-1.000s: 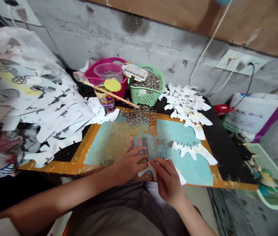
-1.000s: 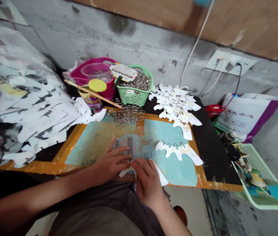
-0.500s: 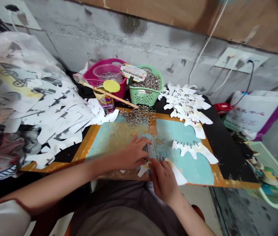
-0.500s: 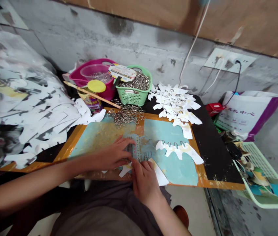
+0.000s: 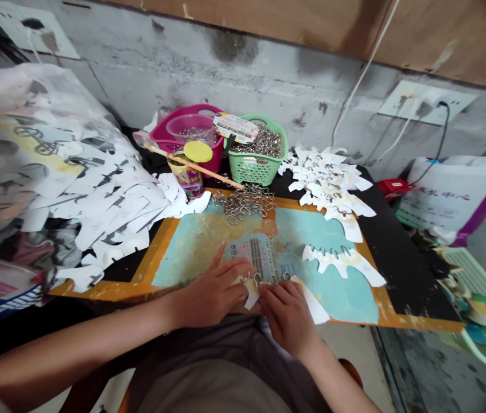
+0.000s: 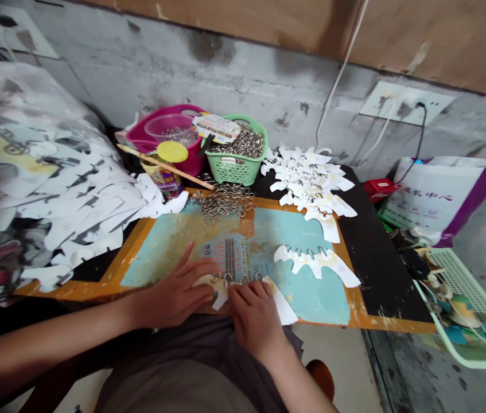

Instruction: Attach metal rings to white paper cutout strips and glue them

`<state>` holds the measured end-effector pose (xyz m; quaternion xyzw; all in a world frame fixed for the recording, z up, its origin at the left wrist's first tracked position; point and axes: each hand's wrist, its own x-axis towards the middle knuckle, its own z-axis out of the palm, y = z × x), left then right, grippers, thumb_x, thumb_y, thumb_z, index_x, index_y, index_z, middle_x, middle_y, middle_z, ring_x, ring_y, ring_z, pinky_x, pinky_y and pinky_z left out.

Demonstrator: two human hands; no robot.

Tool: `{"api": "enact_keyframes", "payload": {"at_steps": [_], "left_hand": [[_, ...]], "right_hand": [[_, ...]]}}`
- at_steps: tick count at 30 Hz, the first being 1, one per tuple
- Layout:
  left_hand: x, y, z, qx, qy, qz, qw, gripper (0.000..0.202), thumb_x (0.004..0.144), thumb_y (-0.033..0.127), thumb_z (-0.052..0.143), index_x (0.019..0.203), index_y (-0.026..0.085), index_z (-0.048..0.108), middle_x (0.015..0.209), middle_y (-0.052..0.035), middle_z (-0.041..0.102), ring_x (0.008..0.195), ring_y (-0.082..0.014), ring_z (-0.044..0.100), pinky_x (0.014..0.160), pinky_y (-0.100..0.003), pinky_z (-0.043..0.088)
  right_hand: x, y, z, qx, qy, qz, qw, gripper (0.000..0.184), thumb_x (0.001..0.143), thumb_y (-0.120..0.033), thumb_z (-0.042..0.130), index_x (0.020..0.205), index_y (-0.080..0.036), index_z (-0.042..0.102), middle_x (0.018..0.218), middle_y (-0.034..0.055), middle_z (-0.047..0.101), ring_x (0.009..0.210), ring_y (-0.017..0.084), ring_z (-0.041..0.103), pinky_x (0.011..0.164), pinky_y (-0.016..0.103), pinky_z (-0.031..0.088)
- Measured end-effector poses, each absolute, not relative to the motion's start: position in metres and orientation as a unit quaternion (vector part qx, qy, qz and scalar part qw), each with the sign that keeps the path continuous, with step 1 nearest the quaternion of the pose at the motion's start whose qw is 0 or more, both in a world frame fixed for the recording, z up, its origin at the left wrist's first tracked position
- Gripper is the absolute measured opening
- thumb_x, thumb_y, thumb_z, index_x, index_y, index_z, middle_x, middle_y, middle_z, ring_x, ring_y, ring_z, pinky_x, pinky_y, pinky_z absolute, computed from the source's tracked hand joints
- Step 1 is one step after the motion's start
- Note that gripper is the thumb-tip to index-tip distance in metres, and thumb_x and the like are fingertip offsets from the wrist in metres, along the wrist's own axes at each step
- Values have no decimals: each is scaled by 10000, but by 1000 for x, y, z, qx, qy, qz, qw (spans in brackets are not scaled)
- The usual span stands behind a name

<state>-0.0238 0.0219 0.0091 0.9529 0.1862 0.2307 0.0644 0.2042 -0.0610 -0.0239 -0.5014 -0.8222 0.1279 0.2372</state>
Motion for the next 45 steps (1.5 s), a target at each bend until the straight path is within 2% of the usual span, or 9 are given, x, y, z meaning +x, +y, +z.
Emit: {"api": "enact_keyframes", "payload": {"at_steps": [4, 9, 15, 21, 25, 29, 33, 37, 45], "left_hand": [[-11, 37, 28, 950, 245, 151, 123, 415, 844, 185, 602, 1258, 179, 566, 1536, -192, 315, 1459, -373, 230, 1146, -707, 142], [17, 58, 23, 974, 184, 101, 88, 54, 856, 175, 644, 869, 171, 696, 1454, -151, 466, 1434, -383, 292, 1141, -719, 112], [26, 68, 23, 983, 137, 84, 85, 135, 863, 168, 636, 744, 169, 700, 1400, -150, 525, 1411, -374, 347, 1126, -711, 189], [8, 38, 2, 964, 60, 250, -71, 178, 961, 269, 548, 979, 170, 695, 1203, -91, 677, 1315, -234, 461, 1171, -653, -123], [-6, 13, -8, 957, 68, 269, -81, 200, 947, 107, 507, 1052, 160, 669, 1161, -58, 698, 1263, -192, 510, 1211, -603, -70], [-13, 13, 7, 959, 158, 232, 36, 160, 915, 159, 527, 1018, 174, 649, 1301, -112, 605, 1341, -257, 447, 1215, -614, 15], [-6, 33, 28, 953, 226, 177, 97, 320, 836, 176, 592, 1155, 177, 617, 1501, -183, 382, 1448, -376, 266, 1159, -702, 78], [9, 50, 27, 972, 172, 138, 77, 75, 871, 206, 612, 906, 164, 664, 1450, -169, 459, 1442, -373, 283, 1140, -728, 10], [22, 63, 25, 981, 148, 102, 70, 125, 823, 113, 671, 705, 154, 679, 1394, -155, 535, 1408, -363, 363, 1149, -710, 88]], "right_hand": [[204, -62, -26, -493, -835, 100, 223, 356, 925, -174, 521, 1279, -155, 562, 1177, 91, 658, 950, 259, 485, 865, 430, 388], [204, -63, -26, -489, -841, 76, 219, 383, 909, -152, 535, 1292, -149, 555, 1196, 96, 656, 942, 254, 492, 888, 431, 397], [201, -64, -26, -522, -812, 95, 245, 326, 944, -172, 492, 1266, -133, 527, 1057, 110, 668, 924, 260, 508, 872, 432, 416], [200, -64, -23, -530, -805, 120, 235, 277, 939, -177, 489, 1203, -148, 569, 982, 93, 649, 921, 260, 499, 830, 414, 427], [203, -63, -23, -508, -824, 127, 215, 244, 912, -169, 523, 1133, -180, 627, 1065, 90, 648, 951, 260, 485, 854, 421, 418], [205, -63, -24, -501, -830, 125, 209, 351, 927, -183, 526, 1275, -174, 577, 1178, 94, 643, 979, 260, 480, 883, 435, 413], [205, -63, -25, -498, -833, 112, 215, 409, 924, -182, 535, 1333, -160, 540, 1236, 99, 631, 993, 270, 472, 899, 452, 405], [204, -64, -24, -503, -832, 108, 209, 440, 928, -164, 522, 1368, -147, 509, 1237, 102, 632, 992, 277, 474, 895, 451, 408], [200, -66, -24, -523, -817, 119, 211, 383, 948, -168, 485, 1328, -137, 511, 1119, 116, 634, 979, 269, 499, 899, 454, 418]]}}
